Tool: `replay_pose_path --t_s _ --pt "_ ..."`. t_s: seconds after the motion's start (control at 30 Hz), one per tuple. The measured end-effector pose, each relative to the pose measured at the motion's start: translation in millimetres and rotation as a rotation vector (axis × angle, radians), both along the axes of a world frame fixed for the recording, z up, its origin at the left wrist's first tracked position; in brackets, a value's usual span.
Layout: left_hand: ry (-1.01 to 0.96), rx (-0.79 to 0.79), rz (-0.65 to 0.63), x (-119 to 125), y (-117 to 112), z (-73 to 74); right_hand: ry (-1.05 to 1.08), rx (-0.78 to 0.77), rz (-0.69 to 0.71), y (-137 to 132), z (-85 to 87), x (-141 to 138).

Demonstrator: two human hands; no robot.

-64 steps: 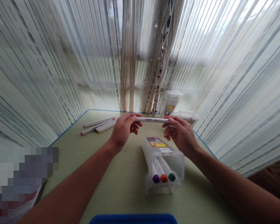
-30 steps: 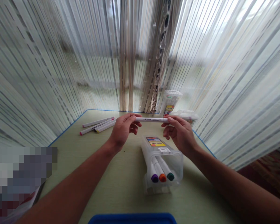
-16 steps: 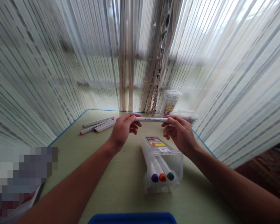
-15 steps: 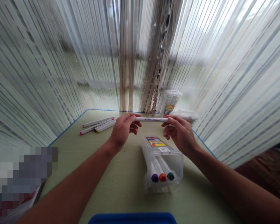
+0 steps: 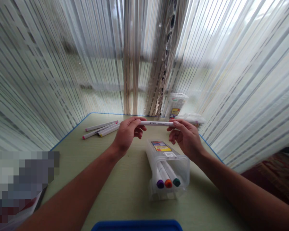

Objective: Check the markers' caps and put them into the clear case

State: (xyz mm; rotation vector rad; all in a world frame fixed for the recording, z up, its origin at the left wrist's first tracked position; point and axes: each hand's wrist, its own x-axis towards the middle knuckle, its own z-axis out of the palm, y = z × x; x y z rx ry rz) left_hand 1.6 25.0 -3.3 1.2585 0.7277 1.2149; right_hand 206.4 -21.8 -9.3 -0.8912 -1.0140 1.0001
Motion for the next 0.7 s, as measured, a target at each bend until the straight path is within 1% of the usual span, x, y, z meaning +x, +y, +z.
replay_pose_path --t_s 0.7 --pt "0.003 0.012 -0.003 0.3 -0.6 -0.3 -0.011 0.001 -0.001 -0.4 0.1 -0.3"
